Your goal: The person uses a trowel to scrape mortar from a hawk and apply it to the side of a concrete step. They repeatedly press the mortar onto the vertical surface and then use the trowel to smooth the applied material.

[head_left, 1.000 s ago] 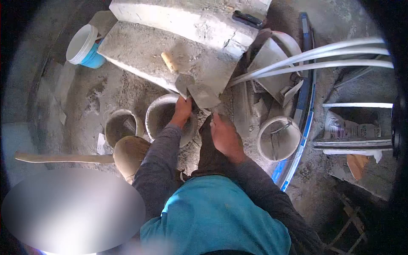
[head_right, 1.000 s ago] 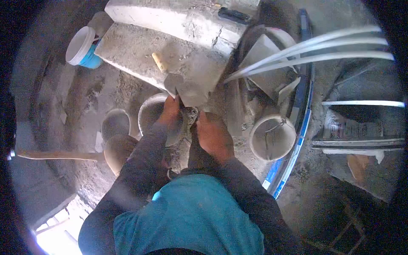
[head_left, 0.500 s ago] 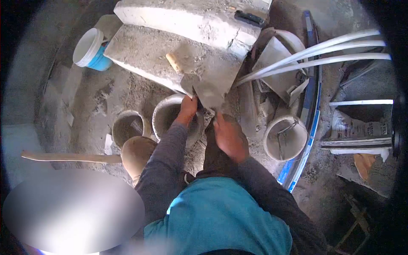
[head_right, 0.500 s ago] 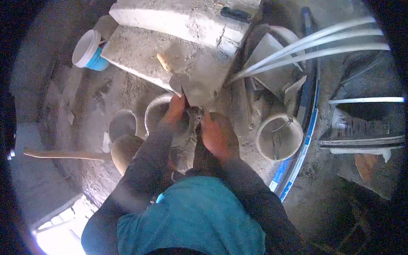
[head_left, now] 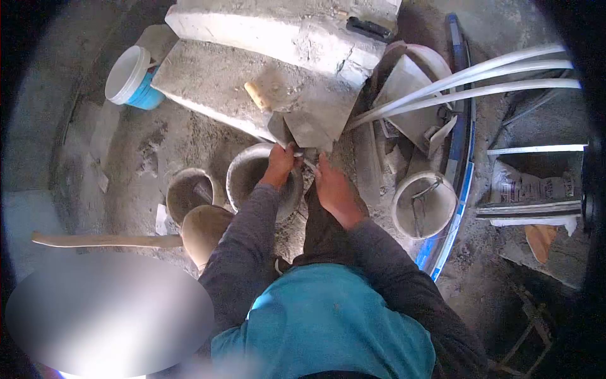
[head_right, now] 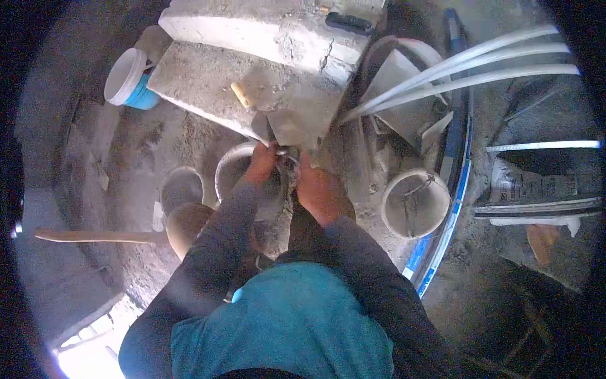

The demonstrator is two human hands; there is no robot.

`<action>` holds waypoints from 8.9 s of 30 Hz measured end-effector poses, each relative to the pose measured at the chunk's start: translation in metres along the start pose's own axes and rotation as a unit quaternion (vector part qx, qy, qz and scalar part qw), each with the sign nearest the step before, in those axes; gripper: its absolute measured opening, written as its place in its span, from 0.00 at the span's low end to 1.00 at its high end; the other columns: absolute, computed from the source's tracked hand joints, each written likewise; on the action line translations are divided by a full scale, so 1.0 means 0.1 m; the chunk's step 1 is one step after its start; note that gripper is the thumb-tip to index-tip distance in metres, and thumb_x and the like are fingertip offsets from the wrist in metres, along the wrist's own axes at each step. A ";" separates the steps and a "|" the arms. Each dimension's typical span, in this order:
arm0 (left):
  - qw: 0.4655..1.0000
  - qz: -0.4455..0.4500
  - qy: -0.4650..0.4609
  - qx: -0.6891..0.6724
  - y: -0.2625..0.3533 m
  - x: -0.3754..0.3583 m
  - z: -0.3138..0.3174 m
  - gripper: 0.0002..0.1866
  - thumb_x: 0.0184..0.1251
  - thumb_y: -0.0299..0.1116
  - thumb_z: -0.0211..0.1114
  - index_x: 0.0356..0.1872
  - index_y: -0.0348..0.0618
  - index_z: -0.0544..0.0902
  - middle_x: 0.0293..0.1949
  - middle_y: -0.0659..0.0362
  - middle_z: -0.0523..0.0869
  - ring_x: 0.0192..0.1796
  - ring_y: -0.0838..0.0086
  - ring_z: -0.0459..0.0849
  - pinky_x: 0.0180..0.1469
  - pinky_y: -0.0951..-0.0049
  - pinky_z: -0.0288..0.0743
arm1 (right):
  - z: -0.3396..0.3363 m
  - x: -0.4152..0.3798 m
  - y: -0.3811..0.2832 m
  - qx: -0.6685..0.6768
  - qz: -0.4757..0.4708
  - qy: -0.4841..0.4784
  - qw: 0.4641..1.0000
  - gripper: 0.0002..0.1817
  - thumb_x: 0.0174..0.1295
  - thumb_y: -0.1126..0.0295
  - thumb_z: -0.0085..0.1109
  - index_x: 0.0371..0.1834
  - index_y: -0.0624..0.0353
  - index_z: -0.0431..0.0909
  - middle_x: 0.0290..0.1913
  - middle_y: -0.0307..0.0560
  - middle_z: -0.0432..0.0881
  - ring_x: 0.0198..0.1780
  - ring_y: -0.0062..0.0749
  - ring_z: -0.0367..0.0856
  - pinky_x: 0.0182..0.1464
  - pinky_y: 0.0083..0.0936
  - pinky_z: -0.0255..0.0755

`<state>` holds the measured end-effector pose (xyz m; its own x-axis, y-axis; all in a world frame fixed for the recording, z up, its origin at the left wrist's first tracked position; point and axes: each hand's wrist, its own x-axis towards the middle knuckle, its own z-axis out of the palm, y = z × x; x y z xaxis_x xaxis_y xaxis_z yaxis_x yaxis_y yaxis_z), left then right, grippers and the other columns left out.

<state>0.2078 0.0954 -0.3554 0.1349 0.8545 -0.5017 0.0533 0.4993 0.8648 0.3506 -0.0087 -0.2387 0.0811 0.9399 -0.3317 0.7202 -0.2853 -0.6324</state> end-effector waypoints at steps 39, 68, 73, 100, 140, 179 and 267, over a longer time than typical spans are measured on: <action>0.969 0.133 0.066 0.199 -0.26 0.14 -0.10 0.23 0.70 0.44 0.58 0.53 0.32 0.77 0.42 0.44 0.86 0.46 0.61 0.86 0.45 0.62 0.78 | 0.22 -0.19 0.33 -0.113 -0.108 0.081 0.984 0.29 0.71 0.65 0.50 0.72 0.63 0.59 0.49 0.69 0.78 0.46 0.63 0.78 0.49 0.48 0.73; 0.968 0.072 0.045 0.236 -0.32 0.33 -0.13 0.19 0.71 0.41 0.59 0.47 0.31 0.79 0.42 0.38 0.85 0.46 0.44 0.84 0.47 0.52 0.75 | 0.24 0.07 0.43 -0.049 -0.022 0.057 0.997 0.29 0.72 0.60 0.47 0.75 0.50 0.57 0.47 0.68 0.80 0.50 0.64 0.79 0.50 0.53 0.72; 0.993 0.063 0.062 0.076 -0.59 0.45 -0.10 0.20 0.71 0.42 0.59 0.47 0.30 0.79 0.41 0.39 0.85 0.47 0.45 0.84 0.49 0.53 0.74 | 0.17 -0.17 0.47 -0.052 -0.024 0.056 0.997 0.29 0.71 0.61 0.49 0.74 0.55 0.59 0.45 0.68 0.81 0.46 0.65 0.79 0.49 0.52 0.72; 0.950 0.175 0.090 0.244 -0.38 0.24 -0.12 0.19 0.70 0.42 0.60 0.48 0.32 0.77 0.44 0.36 0.83 0.50 0.38 0.80 0.49 0.49 0.73 | 0.21 -0.22 0.47 -0.097 -0.037 0.030 0.994 0.29 0.71 0.64 0.47 0.74 0.56 0.56 0.49 0.70 0.79 0.48 0.67 0.79 0.49 0.56 0.74; 0.998 0.056 0.008 0.042 -0.27 0.26 -0.07 0.16 0.74 0.38 0.56 0.45 0.29 0.76 0.37 0.41 0.84 0.41 0.51 0.86 0.40 0.56 0.78 | 0.10 0.12 0.16 -0.085 0.010 -0.018 0.996 0.28 0.71 0.64 0.50 0.74 0.53 0.59 0.52 0.68 0.79 0.50 0.63 0.79 0.51 0.53 0.72; 0.931 0.218 0.083 0.281 -0.37 0.25 -0.14 0.16 0.75 0.39 0.57 0.46 0.33 0.74 0.34 0.52 0.84 0.26 0.70 0.85 0.24 0.71 0.77 | 0.06 -0.20 0.24 -0.100 0.054 -0.001 0.993 0.27 0.72 0.64 0.47 0.73 0.55 0.60 0.49 0.74 0.77 0.46 0.69 0.79 0.48 0.56 0.75; 0.862 0.278 0.208 0.370 1.38 -3.11 -1.03 0.27 0.52 0.45 0.75 0.50 0.40 0.79 0.44 0.46 0.85 0.47 0.51 0.85 0.47 0.58 0.79 | -1.23 -0.60 -1.62 0.550 -0.185 -0.119 0.806 0.21 0.59 0.64 0.69 0.51 0.51 0.67 0.34 0.39 0.77 0.26 0.27 0.79 0.17 0.25 0.73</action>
<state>0.0717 -0.0870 -0.0824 -0.0152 0.9865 0.1632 0.7326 -0.1000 0.6733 0.3144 0.0042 -0.0304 -0.2273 0.9736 -0.0206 -0.3923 -0.1109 -0.9131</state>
